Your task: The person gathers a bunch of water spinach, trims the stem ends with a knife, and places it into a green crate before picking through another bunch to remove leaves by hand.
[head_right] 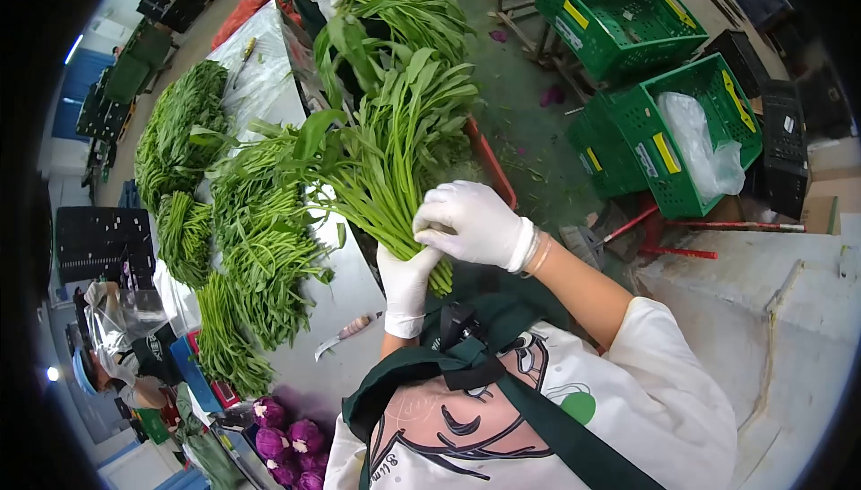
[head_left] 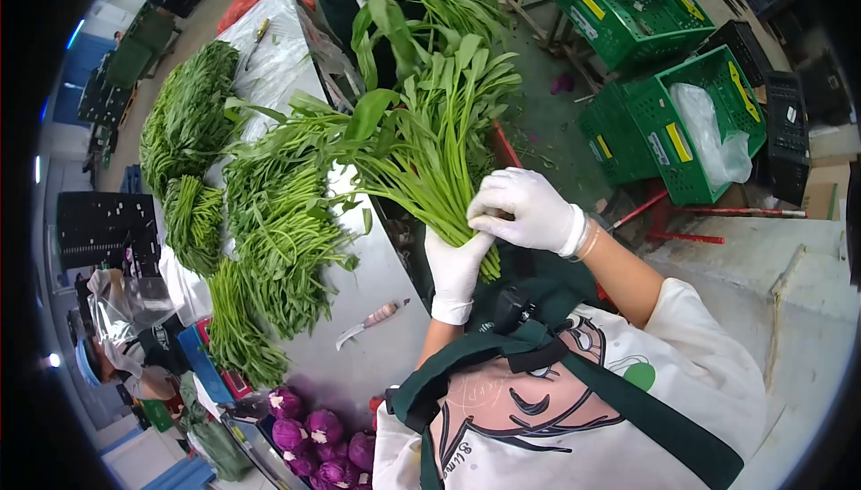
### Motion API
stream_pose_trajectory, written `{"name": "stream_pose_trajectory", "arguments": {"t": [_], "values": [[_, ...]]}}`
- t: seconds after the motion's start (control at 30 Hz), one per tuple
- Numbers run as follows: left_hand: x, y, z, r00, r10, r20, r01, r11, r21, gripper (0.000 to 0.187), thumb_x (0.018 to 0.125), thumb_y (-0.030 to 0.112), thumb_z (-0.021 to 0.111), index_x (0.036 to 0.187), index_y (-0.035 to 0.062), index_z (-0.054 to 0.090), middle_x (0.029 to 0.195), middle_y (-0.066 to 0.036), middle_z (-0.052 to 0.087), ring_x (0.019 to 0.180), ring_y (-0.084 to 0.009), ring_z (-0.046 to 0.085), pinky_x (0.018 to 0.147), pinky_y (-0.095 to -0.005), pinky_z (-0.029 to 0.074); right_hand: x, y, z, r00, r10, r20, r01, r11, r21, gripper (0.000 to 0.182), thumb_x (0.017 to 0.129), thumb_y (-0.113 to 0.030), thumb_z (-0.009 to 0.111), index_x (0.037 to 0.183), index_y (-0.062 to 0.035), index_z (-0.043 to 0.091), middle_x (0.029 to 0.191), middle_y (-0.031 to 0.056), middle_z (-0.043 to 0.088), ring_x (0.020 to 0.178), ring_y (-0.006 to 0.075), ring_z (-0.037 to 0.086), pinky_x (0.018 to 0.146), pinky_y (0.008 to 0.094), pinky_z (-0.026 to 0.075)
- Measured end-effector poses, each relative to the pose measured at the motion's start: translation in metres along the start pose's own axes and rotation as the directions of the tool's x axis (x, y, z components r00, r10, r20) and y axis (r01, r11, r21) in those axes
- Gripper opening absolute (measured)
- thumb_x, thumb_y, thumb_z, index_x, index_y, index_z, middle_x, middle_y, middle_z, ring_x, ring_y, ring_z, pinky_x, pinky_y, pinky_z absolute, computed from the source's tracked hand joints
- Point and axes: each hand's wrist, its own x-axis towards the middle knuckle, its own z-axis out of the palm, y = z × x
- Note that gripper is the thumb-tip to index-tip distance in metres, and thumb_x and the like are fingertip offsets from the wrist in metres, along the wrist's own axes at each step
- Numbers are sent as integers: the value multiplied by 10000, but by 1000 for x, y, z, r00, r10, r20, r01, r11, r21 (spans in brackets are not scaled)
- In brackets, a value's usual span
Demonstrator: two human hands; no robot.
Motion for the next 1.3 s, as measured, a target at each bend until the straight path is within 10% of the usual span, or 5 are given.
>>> {"name": "stream_pose_trajectory", "arguments": {"t": [0.27,0.43,0.53,1.17,1.3], "values": [[-3,10,2,997,5,-76,1,997,80,409,704,0,745,1048,-5,523,897,-48,615,781,-129,596,739,-262,492,-38,52,-11,952,259,161,-153,-49,987,211,766,-167,711,854,3,622,808,55,615,687,104,566,628,230,467],[-3,5,-1,997,55,-61,-46,987,153,452,704,26,744,1090,-20,513,945,-68,631,837,-137,608,779,-275,492,-57,81,7,823,528,209,-481,844,-235,493,779,-254,673,1200,-23,565,1062,130,640,1018,220,593,895,349,456],[-5,-3,2,992,118,-40,-103,956,273,506,692,44,742,1128,-14,492,961,-87,631,849,-165,622,775,-284,498,-37,47,20,814,364,452,-553,248,795,659,812,-335,681,1311,23,441,1224,129,564,1165,204,506,1010,315,365],[-8,33,19,991,-128,43,48,631,774,1044,732,147,679,1430,-20,-79,1059,-249,612,900,-363,640,743,-410,519,-7,1,48,861,486,146,-347,354,868,495,812,-175,707,1223,-4,491,1081,42,578,963,118,539,878,270,435],[-1,44,-16,745,-248,619,325,946,-12,1119,788,143,693,1421,57,-225,1519,-186,-12,1385,-284,173,1096,-372,225,-19,21,34,845,460,273,-401,207,892,455,833,-191,671,1205,-4,486,1026,59,593,922,137,579,858,290,472]]}}
